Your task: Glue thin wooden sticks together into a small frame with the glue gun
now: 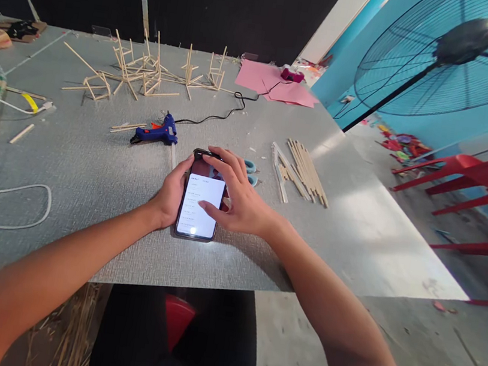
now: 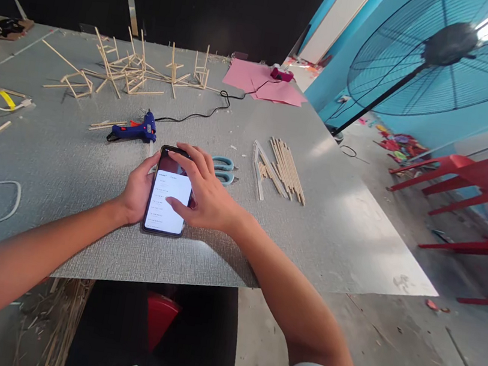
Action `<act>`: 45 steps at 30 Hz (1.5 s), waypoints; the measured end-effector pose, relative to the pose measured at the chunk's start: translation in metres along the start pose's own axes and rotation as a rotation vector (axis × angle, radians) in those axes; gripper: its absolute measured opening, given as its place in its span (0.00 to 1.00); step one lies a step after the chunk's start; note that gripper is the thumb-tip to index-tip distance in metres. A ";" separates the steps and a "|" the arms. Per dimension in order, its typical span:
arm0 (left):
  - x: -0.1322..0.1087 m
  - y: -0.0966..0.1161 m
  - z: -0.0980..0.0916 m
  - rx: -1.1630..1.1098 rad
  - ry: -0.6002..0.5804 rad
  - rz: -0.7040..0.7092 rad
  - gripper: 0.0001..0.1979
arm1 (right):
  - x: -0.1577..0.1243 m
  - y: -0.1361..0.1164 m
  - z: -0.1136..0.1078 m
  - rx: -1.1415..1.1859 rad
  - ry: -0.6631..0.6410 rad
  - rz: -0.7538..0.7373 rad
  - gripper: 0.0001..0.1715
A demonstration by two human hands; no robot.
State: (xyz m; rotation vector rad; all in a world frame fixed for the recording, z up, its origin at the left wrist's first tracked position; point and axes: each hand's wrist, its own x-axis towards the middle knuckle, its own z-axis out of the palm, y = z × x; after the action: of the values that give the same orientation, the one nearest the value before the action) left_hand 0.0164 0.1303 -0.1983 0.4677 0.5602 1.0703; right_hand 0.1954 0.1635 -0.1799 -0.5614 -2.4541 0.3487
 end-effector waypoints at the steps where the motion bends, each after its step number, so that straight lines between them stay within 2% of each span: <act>1: 0.000 0.000 0.000 0.003 0.002 0.002 0.29 | 0.000 0.000 0.000 0.001 0.000 -0.001 0.46; 7: -0.001 0.000 -0.002 0.040 0.016 0.019 0.29 | -0.002 0.002 0.000 0.021 0.003 -0.006 0.40; 16: -0.001 0.000 -0.001 0.053 0.021 0.005 0.30 | -0.002 0.005 0.001 0.062 0.028 -0.052 0.40; 45: 0.000 0.000 -0.001 0.033 0.019 0.027 0.27 | -0.001 0.004 0.004 0.019 0.043 -0.044 0.45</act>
State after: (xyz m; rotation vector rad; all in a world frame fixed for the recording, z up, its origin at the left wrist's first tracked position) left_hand 0.0155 0.1304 -0.1992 0.4952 0.5908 1.0938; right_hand 0.1949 0.1661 -0.1846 -0.5010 -2.4155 0.3390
